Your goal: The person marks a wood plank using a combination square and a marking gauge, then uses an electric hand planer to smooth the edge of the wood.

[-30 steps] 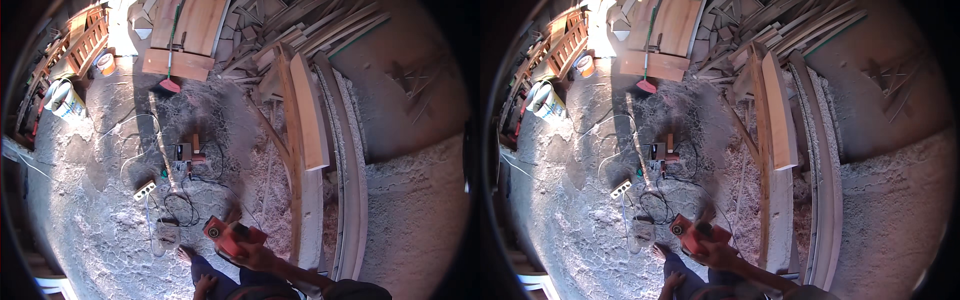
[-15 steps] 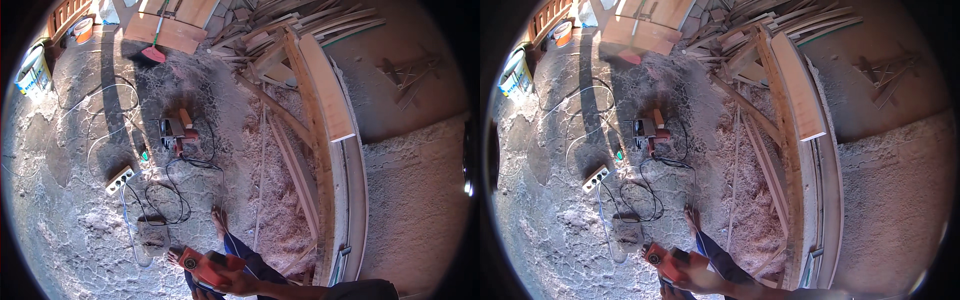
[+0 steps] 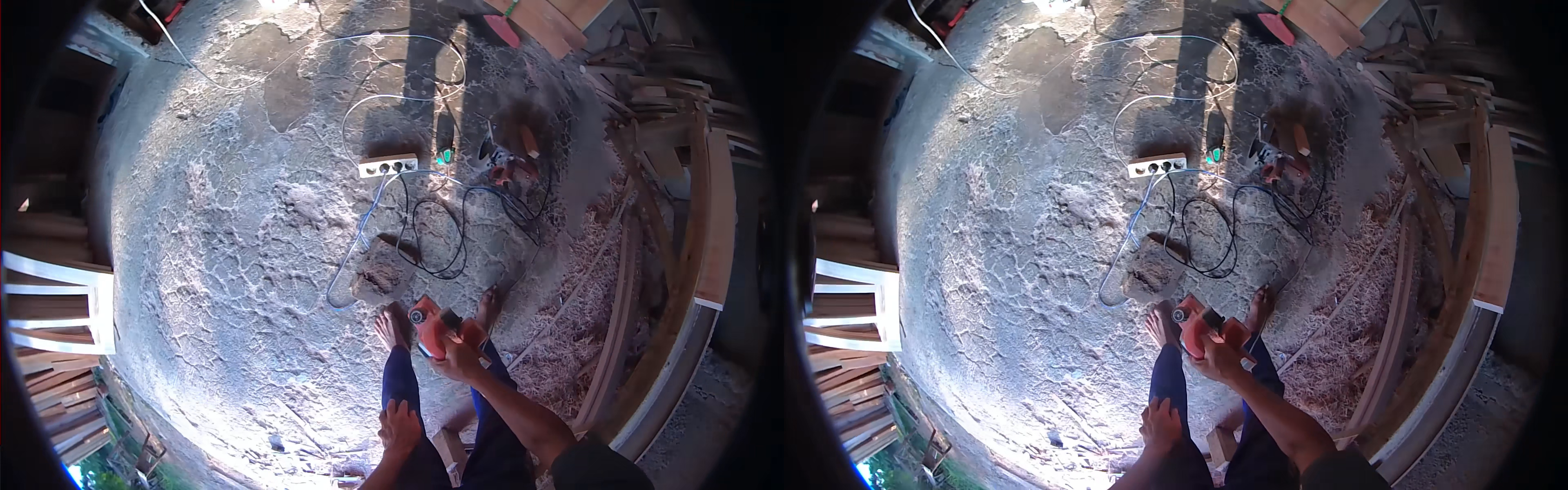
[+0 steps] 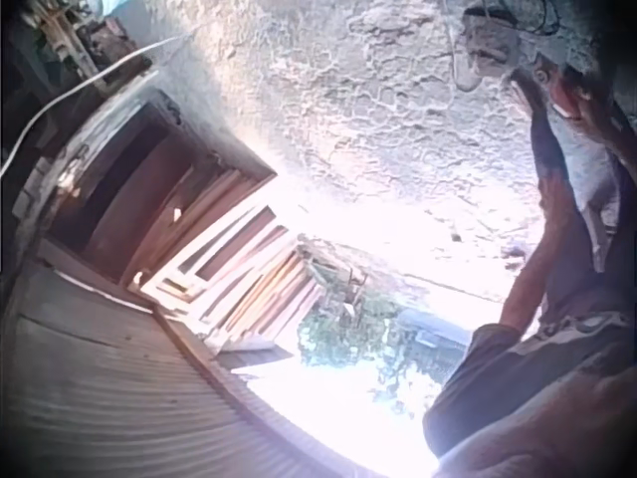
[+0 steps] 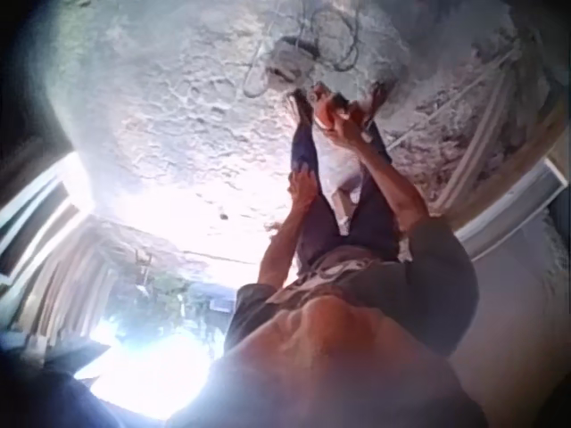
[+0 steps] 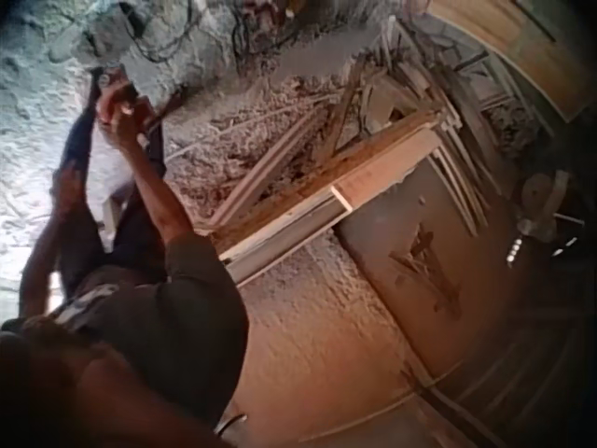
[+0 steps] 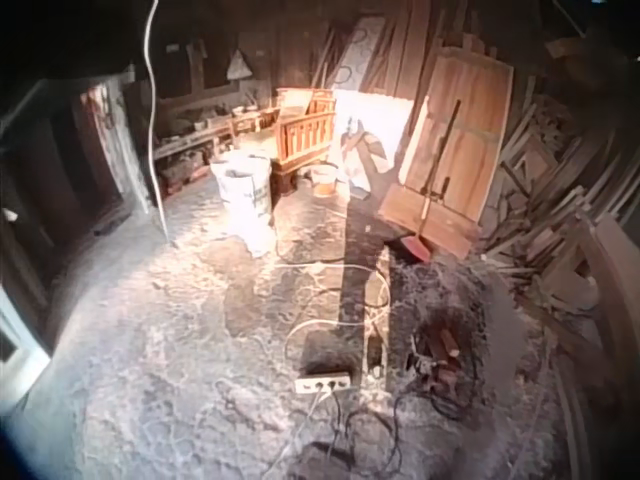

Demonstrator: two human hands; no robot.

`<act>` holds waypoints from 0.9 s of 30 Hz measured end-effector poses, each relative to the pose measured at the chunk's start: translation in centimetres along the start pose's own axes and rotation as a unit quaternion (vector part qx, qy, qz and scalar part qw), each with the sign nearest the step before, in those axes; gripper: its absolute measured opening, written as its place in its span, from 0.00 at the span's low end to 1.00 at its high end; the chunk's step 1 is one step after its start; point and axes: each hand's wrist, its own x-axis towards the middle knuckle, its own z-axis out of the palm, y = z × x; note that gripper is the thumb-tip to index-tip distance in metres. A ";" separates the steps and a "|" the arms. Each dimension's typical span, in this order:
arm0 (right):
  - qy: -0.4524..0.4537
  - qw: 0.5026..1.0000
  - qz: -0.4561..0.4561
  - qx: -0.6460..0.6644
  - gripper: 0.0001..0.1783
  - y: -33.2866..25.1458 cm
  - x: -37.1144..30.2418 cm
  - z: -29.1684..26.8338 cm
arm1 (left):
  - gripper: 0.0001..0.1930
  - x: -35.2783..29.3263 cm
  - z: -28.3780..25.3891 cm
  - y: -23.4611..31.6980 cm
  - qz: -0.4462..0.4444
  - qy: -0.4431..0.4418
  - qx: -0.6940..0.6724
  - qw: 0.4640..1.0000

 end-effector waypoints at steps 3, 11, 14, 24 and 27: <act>0.007 1.000 0.021 0.008 0.37 1.0 3.3 3.4 | 0.21 -0.5 0.7 -3.1 -0.035 -0.003 -0.049 0.998; 0.159 0.972 0.094 0.146 0.56 3.6 15.4 14.8 | 0.22 0.9 -0.2 -6.1 -0.060 0.040 -0.042 0.996; 0.164 0.926 0.168 0.296 0.57 1.5 19.2 16.3 | 0.21 1.3 -0.5 -6.7 -0.078 0.057 -0.056 0.994; 0.269 0.815 0.217 0.464 0.31 1.0 28.3 19.0 | 0.20 3.0 -3.0 -8.3 -0.073 0.052 -0.108 0.990; 0.292 0.804 0.234 0.462 0.28 2.1 29.9 19.2 | 0.21 3.5 -3.8 -8.2 -0.083 0.057 -0.115 0.988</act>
